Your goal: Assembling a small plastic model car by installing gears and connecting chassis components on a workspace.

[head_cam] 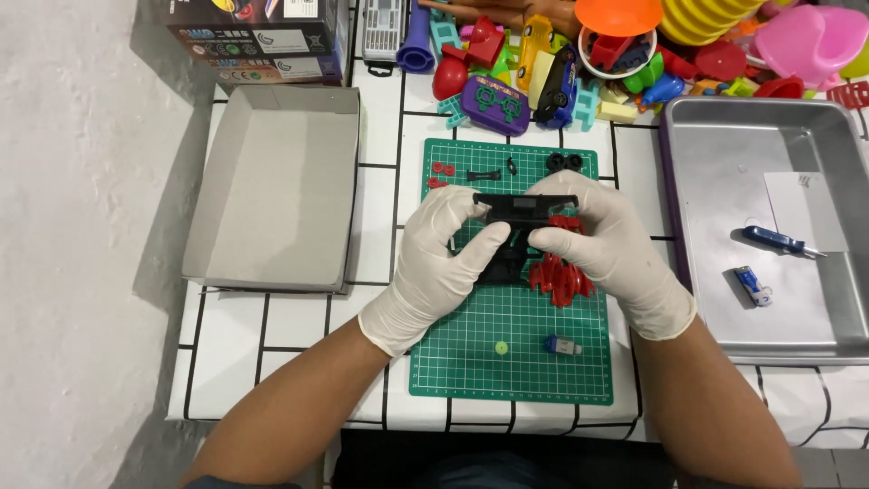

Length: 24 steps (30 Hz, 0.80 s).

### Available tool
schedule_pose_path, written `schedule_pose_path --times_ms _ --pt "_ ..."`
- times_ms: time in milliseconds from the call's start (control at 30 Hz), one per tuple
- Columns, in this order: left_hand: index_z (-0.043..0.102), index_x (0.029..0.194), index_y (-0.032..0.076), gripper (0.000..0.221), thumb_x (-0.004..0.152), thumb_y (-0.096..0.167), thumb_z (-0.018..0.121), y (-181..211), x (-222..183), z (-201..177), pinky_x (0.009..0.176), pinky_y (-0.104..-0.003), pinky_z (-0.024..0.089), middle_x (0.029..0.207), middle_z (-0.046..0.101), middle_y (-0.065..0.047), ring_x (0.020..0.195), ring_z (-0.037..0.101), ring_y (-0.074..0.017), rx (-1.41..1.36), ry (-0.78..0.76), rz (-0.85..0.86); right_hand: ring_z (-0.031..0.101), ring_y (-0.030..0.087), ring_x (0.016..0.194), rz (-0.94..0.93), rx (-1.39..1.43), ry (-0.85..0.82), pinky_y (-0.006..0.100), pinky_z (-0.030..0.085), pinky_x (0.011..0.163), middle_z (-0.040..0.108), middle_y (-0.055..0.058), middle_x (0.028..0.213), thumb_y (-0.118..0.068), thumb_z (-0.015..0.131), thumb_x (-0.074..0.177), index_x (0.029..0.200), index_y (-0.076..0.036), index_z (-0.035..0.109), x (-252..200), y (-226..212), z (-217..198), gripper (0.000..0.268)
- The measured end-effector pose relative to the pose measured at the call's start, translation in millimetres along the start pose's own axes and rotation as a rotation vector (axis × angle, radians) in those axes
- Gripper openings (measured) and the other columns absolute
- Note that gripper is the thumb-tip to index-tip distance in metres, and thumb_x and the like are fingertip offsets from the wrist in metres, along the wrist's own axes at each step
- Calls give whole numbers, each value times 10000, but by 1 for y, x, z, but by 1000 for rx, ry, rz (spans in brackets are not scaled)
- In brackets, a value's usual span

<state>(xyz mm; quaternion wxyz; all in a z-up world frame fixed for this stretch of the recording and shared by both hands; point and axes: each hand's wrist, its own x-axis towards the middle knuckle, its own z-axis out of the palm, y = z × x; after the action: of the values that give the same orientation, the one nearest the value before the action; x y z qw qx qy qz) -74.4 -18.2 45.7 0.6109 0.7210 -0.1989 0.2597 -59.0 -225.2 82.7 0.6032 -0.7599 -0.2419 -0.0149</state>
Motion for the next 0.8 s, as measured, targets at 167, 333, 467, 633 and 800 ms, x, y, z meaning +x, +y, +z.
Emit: schedule_pose_path --times_ms 167,333,467,633,800 --pt "705 969 90 127 912 166 789 15 4 -4 918 -373 551 910 685 -34 915 687 -234 -135 -44 4 675 237 854 -187 -18 -24 388 553 858 714 125 919 -125 796 878 968 -23 751 2 -2 4 144" --pt "710 991 87 108 917 136 772 16 3 -2 908 -375 555 923 686 -40 908 691 -238 -220 -64 -11 680 296 807 -339 -50 -12 420 578 805 713 150 874 -93 797 869 909 -14 735 1 6 6 108" --pt "697 975 73 74 933 109 745 19 6 -6 883 -376 557 898 685 -60 871 690 -233 -220 -74 -57 669 266 806 -273 -26 -1 403 573 794 710 136 877 -75 771 902 932 -20 731 -1 8 8 74" --pt "676 955 61 92 958 142 718 4 -3 -3 825 -380 556 833 692 -68 791 645 -170 -214 -84 -203 655 190 874 21 64 7 398 562 857 748 116 929 -112 755 934 976 -34 760 -8 21 6 89" --pt "693 958 65 92 955 148 732 5 2 -2 843 -366 550 844 716 -52 814 627 -123 -292 -89 -338 629 173 974 279 35 35 423 545 959 759 123 1020 -128 741 948 1034 -14 760 -5 11 5 144"
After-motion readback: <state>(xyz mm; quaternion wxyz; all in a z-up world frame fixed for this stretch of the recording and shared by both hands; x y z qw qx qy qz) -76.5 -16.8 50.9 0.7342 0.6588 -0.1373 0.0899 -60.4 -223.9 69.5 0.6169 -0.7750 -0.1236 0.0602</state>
